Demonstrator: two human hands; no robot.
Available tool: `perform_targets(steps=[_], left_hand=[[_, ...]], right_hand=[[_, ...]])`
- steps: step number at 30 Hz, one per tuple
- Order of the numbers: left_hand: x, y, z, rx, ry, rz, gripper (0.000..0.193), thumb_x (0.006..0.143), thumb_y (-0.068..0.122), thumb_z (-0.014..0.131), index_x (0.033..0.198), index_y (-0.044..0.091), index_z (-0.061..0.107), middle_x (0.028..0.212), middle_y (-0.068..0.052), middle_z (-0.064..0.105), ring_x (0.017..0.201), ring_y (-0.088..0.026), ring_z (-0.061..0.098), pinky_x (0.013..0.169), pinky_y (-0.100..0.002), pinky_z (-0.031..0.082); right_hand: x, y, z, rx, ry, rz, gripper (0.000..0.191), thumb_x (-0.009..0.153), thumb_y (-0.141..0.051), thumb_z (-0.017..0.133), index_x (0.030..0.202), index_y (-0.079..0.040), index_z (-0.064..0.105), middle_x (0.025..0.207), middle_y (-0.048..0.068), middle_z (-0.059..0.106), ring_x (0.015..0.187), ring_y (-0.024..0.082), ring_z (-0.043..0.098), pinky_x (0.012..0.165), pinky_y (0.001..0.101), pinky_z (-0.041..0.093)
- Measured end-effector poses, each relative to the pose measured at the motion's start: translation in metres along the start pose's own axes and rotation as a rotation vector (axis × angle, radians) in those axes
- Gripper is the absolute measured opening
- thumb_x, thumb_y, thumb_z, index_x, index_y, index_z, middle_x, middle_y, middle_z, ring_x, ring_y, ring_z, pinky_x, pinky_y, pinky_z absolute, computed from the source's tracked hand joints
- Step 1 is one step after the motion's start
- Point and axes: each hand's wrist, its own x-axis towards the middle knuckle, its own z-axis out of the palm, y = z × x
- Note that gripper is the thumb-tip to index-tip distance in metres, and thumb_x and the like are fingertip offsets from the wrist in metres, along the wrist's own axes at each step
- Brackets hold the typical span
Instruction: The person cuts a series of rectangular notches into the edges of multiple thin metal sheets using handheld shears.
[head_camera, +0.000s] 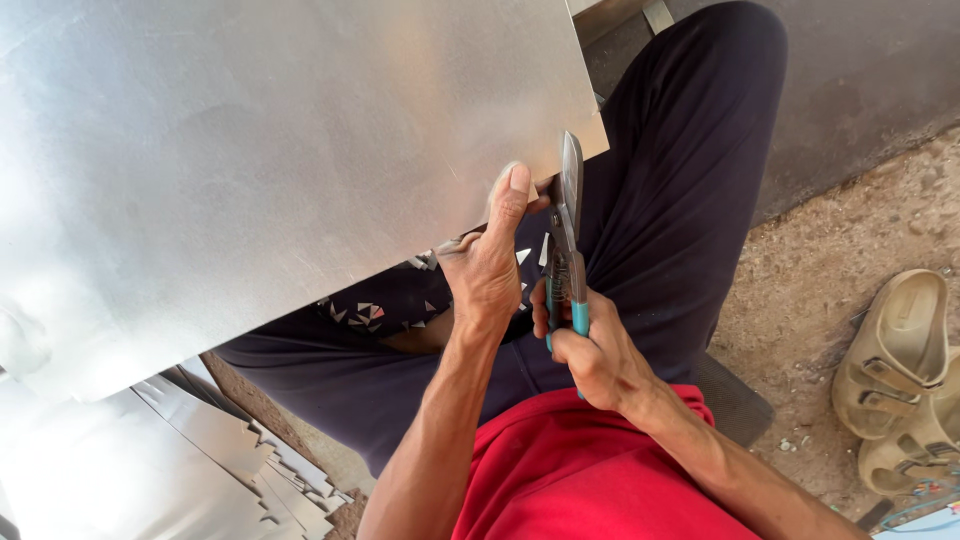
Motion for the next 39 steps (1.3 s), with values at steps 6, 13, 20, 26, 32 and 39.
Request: perform_targets(steps=[6,13,20,26,32,39], left_hand=[[0.002,-0.006,0.001,-0.072,-0.056,0.165,0.033,0.09,0.02,0.08,0.111,-0.005,0.075,0.097,-0.01,0.076,0.083,-0.017,0.073,0.086,-0.035,0.061],[0.001,0.012,-0.005,-0.125,-0.054,0.246,0.024,0.089,0.012,0.081,0.107,-0.003,0.075,0.095,-0.005,0.073,0.081,-0.014,0.07,0.077,-0.031,0.061],[-0.006,0.039,-0.021,-0.046,-0.021,0.315,0.019,0.081,0.006,0.086,0.094,-0.003,0.074,0.084,-0.003,0.071,0.072,-0.011,0.067,0.068,-0.027,0.055],[-0.01,0.046,-0.011,0.014,-0.034,0.24,0.016,0.081,0.007,0.086,0.086,-0.005,0.078,0.074,0.0,0.067,0.068,-0.01,0.06,0.068,-0.026,0.052],[-0.006,0.041,-0.022,0.008,-0.083,0.228,0.02,0.082,0.009,0.084,0.098,-0.001,0.076,0.09,0.001,0.074,0.079,-0.007,0.068,0.076,-0.023,0.058],[-0.002,0.032,-0.026,-0.042,-0.066,0.281,0.019,0.087,0.007,0.085,0.097,-0.007,0.077,0.085,-0.01,0.075,0.077,-0.014,0.068,0.07,-0.027,0.057]], right_hand=[[0.005,0.012,0.003,0.106,0.027,0.001,0.017,0.071,-0.011,0.049,0.078,-0.001,0.06,0.059,0.005,0.054,0.053,0.013,0.046,0.05,0.0312,0.039],[-0.007,0.0,-0.005,0.009,-0.119,0.065,0.035,0.071,-0.013,0.048,0.102,-0.002,0.06,0.076,0.007,0.063,0.061,0.013,0.052,0.056,0.0292,0.045],[-0.025,-0.011,-0.02,-0.139,-0.167,0.156,0.053,0.065,-0.012,0.05,0.116,-0.003,0.059,0.091,0.009,0.062,0.073,0.017,0.06,0.063,0.0327,0.054],[-0.005,-0.008,-0.019,-0.155,-0.154,0.088,0.048,0.069,-0.014,0.051,0.114,-0.001,0.058,0.092,0.008,0.062,0.075,0.016,0.057,0.063,0.0321,0.054],[0.002,0.0,-0.025,-0.254,-0.119,0.041,0.037,0.067,-0.015,0.056,0.099,-0.002,0.069,0.075,0.006,0.059,0.064,0.015,0.053,0.057,0.0309,0.046],[0.013,0.025,-0.018,-0.239,-0.02,0.001,0.02,0.073,-0.008,0.055,0.084,0.004,0.066,0.066,0.011,0.064,0.059,0.017,0.058,0.056,0.0322,0.046]])
